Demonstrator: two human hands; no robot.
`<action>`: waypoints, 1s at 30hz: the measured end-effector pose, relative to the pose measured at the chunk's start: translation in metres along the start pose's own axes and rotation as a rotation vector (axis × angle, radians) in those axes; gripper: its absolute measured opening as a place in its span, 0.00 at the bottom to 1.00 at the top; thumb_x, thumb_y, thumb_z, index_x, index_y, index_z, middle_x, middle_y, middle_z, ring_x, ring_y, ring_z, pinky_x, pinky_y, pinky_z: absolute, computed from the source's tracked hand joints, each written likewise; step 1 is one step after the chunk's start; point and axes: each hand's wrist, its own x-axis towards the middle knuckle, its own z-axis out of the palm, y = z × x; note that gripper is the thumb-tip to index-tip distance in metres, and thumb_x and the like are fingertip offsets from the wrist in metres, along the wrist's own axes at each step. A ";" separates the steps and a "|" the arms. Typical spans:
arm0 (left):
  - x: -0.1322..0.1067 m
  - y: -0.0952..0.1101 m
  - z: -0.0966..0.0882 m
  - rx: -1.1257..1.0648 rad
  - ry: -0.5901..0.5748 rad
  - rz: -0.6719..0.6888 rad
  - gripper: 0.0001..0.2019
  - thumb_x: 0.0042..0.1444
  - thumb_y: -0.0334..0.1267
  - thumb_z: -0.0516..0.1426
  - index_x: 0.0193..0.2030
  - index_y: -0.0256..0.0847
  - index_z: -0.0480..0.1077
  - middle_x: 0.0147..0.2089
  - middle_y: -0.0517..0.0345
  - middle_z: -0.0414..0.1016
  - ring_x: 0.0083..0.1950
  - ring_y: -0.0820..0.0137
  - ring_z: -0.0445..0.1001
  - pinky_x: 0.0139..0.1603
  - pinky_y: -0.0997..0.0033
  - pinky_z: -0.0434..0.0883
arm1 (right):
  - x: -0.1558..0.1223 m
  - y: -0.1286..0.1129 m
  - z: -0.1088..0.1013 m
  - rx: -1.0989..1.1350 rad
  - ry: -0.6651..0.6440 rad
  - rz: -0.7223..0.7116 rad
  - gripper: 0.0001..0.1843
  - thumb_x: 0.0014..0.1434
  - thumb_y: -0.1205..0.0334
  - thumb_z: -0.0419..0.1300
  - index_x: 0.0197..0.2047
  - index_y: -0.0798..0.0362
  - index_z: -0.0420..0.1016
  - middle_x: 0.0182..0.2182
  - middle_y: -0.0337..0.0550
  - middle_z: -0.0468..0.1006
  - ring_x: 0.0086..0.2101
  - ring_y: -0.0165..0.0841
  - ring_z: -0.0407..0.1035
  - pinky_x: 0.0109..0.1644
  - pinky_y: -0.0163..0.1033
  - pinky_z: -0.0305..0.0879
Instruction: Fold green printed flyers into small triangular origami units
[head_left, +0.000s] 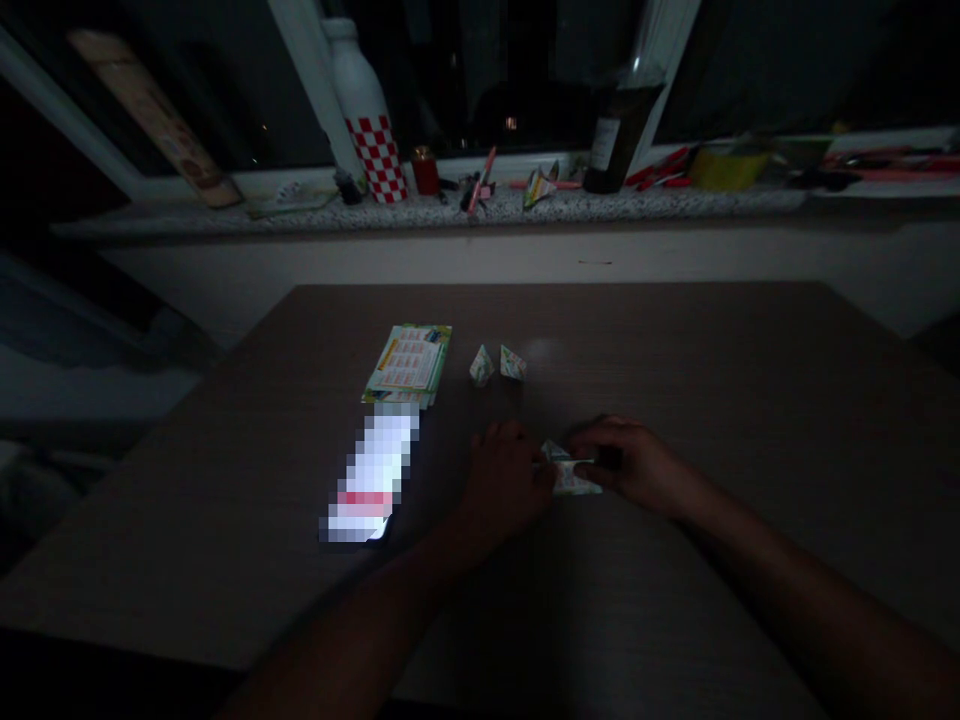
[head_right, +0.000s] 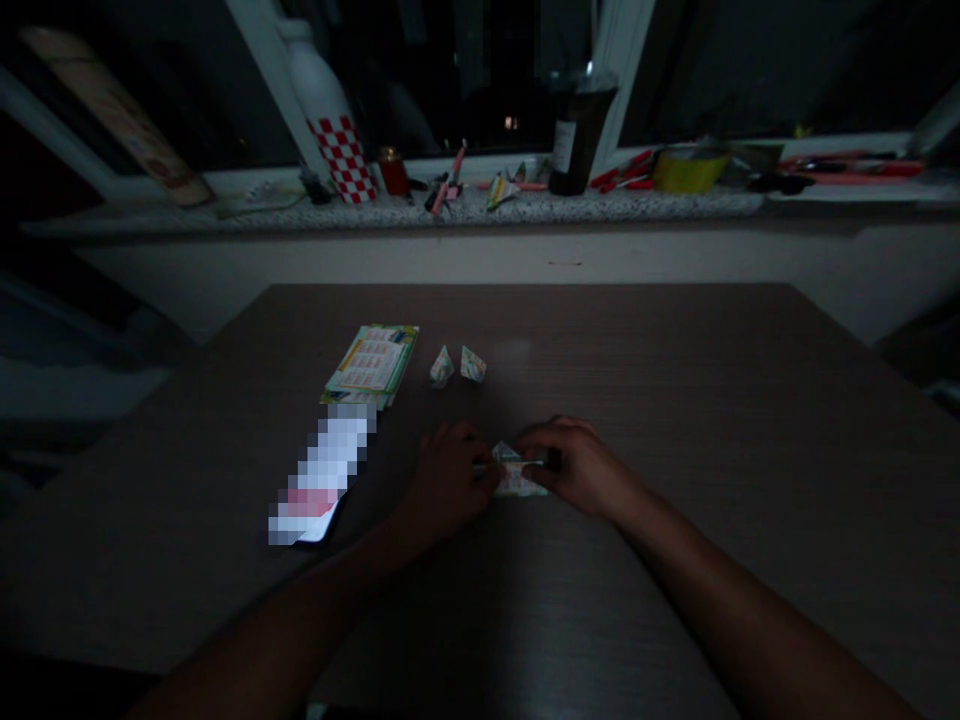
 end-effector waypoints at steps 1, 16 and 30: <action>0.000 0.000 0.000 -0.005 0.000 -0.002 0.09 0.54 0.43 0.57 0.33 0.41 0.74 0.41 0.52 0.69 0.47 0.58 0.66 0.46 0.55 0.62 | -0.002 0.003 -0.002 0.008 -0.004 -0.008 0.10 0.52 0.68 0.65 0.39 0.49 0.77 0.34 0.42 0.80 0.34 0.35 0.72 0.39 0.41 0.68; 0.000 -0.005 -0.001 -0.064 0.004 0.023 0.07 0.54 0.41 0.57 0.33 0.40 0.73 0.41 0.53 0.70 0.46 0.61 0.66 0.45 0.59 0.62 | -0.009 0.008 -0.011 -0.020 -0.045 -0.064 0.21 0.49 0.71 0.61 0.47 0.48 0.75 0.50 0.47 0.73 0.51 0.42 0.66 0.56 0.54 0.59; 0.001 -0.008 0.003 -0.414 0.103 0.134 0.03 0.56 0.35 0.58 0.33 0.39 0.72 0.50 0.53 0.74 0.52 0.65 0.70 0.54 0.62 0.66 | -0.005 -0.007 0.008 0.182 0.072 0.036 0.17 0.53 0.63 0.63 0.48 0.49 0.73 0.47 0.47 0.76 0.48 0.40 0.70 0.54 0.49 0.65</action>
